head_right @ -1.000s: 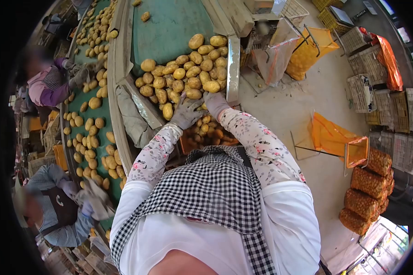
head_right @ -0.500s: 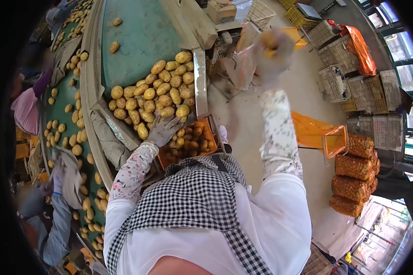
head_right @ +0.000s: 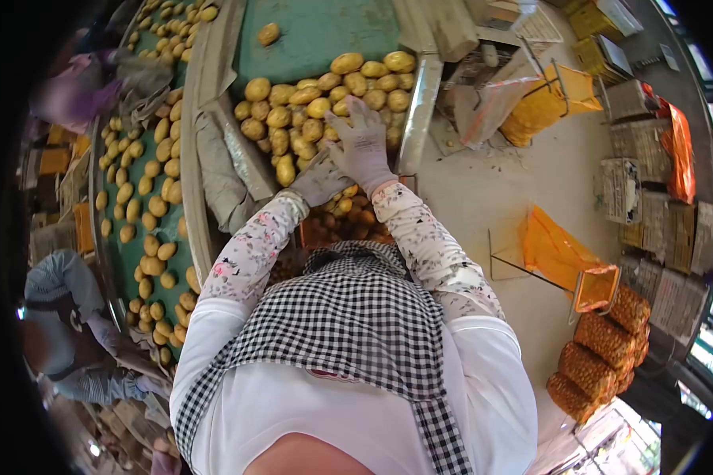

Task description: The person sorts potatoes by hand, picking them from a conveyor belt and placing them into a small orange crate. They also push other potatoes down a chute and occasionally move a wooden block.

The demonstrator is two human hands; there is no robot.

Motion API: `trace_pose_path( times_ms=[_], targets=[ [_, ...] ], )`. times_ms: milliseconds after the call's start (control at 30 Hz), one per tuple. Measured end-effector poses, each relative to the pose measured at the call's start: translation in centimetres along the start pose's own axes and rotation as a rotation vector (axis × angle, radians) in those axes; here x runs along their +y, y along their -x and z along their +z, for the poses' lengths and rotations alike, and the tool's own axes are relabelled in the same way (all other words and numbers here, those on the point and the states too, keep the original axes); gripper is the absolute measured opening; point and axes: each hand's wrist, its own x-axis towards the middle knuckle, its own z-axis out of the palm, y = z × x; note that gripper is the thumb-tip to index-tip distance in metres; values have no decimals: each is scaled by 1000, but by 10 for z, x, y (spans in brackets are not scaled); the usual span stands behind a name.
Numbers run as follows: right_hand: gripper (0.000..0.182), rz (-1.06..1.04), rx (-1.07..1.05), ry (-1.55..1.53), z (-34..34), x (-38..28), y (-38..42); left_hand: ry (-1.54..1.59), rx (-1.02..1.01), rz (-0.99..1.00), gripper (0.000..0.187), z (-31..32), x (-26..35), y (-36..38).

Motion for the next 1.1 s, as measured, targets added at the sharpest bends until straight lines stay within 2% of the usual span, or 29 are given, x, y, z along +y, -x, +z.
trace_pose_path(
  times_ms=[100,233,267,367,400,467,567,667,733,800,900,1100],
  targets=[
    [46,-44,-35,220,29,10,28,-87,-81,29,38,16,-2,9],
    [47,1,-12,179,27,14,66,28,91,44,42,33,2,34],
    [52,-55,-13,220,21,13,73,-6,70,-3,46,22,9,41],
    [58,-40,-95,201,22,16,94,-110,197,103,47,37,0,48],
    [60,-31,-133,194,25,19,103,-91,181,84,47,34,1,49],
    [62,37,-194,144,35,28,123,-55,152,49,47,28,2,48],
    [64,153,-233,88,50,42,155,-48,325,-24,49,27,4,46],
    [66,238,-284,53,54,47,164,-14,191,-118,55,7,10,41],
    [67,274,-303,10,48,40,161,-6,168,-100,59,11,8,40],
    [68,292,-286,-49,45,38,155,6,170,-92,60,15,3,35],
    [64,432,-241,-180,46,29,152,51,182,-99,58,20,3,36],
    [56,419,-210,-243,46,34,150,46,192,-86,56,17,4,37]
  ],
)
